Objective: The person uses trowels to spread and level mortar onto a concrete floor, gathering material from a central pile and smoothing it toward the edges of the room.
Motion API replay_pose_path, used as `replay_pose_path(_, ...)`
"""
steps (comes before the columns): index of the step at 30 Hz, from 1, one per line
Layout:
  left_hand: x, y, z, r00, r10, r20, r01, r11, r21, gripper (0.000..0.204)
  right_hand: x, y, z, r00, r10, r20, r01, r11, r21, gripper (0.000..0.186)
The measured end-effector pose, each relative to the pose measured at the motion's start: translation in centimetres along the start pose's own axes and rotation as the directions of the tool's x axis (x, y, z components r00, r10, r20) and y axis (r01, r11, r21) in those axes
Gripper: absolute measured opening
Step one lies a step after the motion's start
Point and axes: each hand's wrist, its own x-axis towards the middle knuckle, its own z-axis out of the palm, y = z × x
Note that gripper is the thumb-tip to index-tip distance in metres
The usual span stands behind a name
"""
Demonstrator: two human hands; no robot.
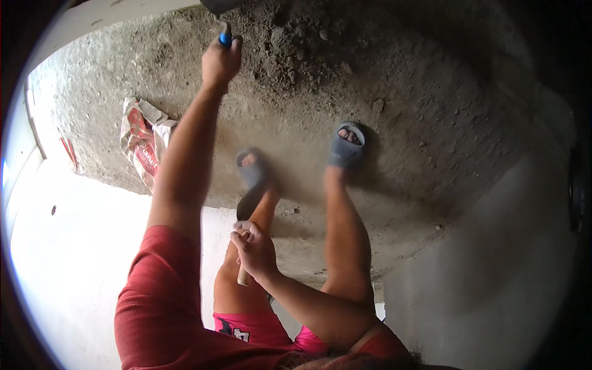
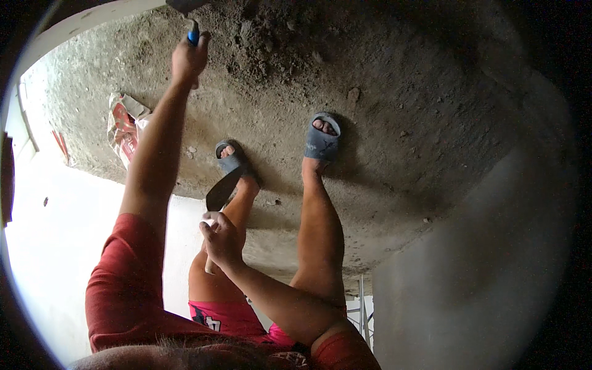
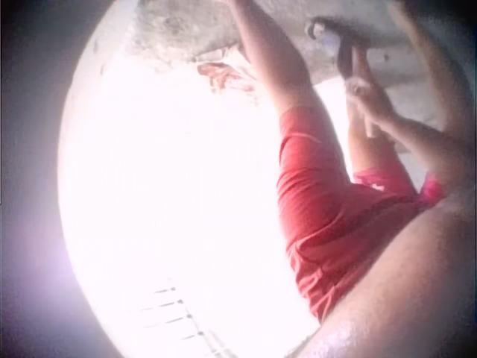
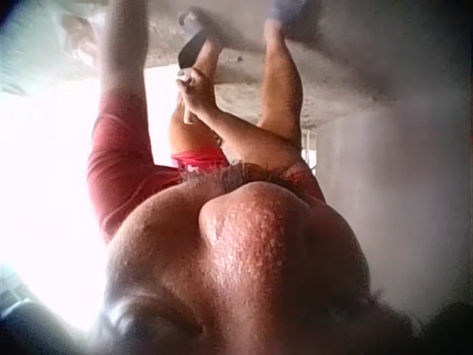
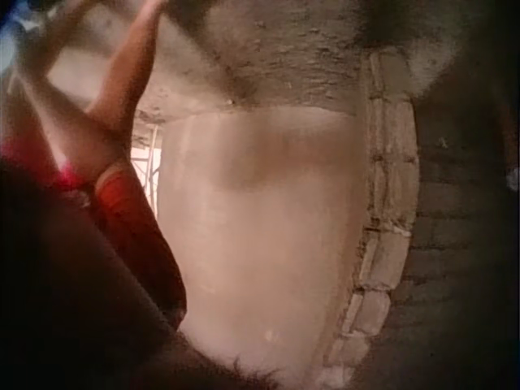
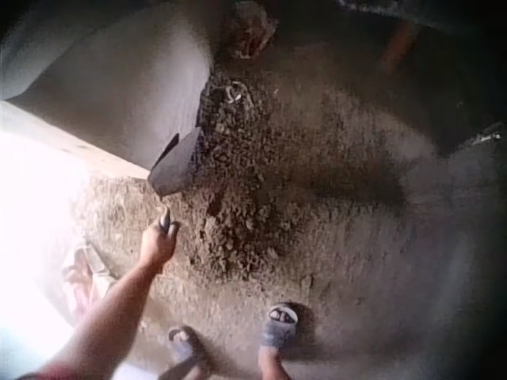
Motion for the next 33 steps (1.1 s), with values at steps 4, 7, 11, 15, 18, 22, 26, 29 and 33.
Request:
replay_pose_path(4, -2.5, -1.6, 4.5, 0.963, -0.126, 0.239, 0.115, 0.992, 0.059, 0.044, 0.7, 2.1, 0.2, 0.983, -0.159, -0.092, 0.156, 0.987, -0.042, 0.038)
replay_pose_path(7, -1.8, 2.4, 0.3, 0.964, -0.014, 0.265, -0.017, 0.993, 0.115, 0.045, 0.9, 1.1, 0.0, 0.990, -0.103, -0.100, 0.105, 0.994, 0.012, 0.040)
replay_pose_path(11, -2.5, 0.5, 2.1, 0.971, -0.160, 0.178, 0.141, 0.983, 0.116, 0.037, -0.3, 1.4, 1.1, 0.995, -0.101, 0.015, 0.101, 0.995, 0.009, 0.035)
replay_pose_path(15, -3.3, 3.2, 1.7, 0.894, -0.233, 0.382, 0.260, 0.965, -0.018, 0.037, -0.7, -0.7, 0.6, 0.997, 0.055, 0.050, -0.060, 0.994, 0.096, 0.031)
replay_pose_path(18, -1.4, -0.4, 0.5, 0.740, 0.101, 0.665, -0.013, 0.991, -0.135, 0.029, -0.5, -0.7, 0.8, 0.998, 0.027, 0.064, -0.030, 0.998, 0.047, 0.029)
replay_pose_path(22, 0.2, 3.6, -3.9, 0.924, 0.215, 0.317, -0.223, 0.975, -0.009, 0.044, -0.2, -0.5, 1.0, 0.993, 0.052, 0.105, -0.065, 0.989, 0.132, 0.024)
replay_pose_path(26, -0.8, 5.6, -1.8, 0.995, 0.043, 0.095, 0.001, 0.908, -0.419, 0.052, 0.1, 0.4, 1.2, 0.995, -0.004, 0.098, -0.004, 0.997, 0.075, 0.023)
replay_pose_path(29, -0.3, 4.7, 4.3, 0.997, -0.051, 0.057, 0.062, 0.975, -0.212, 0.045, -0.3, 0.9, 1.9, 0.992, -0.038, 0.124, 0.032, 0.998, 0.048, 0.023)
replay_pose_path(33, -1.0, 4.9, 7.6, 0.874, 0.109, 0.473, -0.242, 0.942, 0.231, 0.035, -0.3, 0.3, 1.7, 0.992, -0.020, 0.127, 0.011, 0.997, 0.070, 0.023)
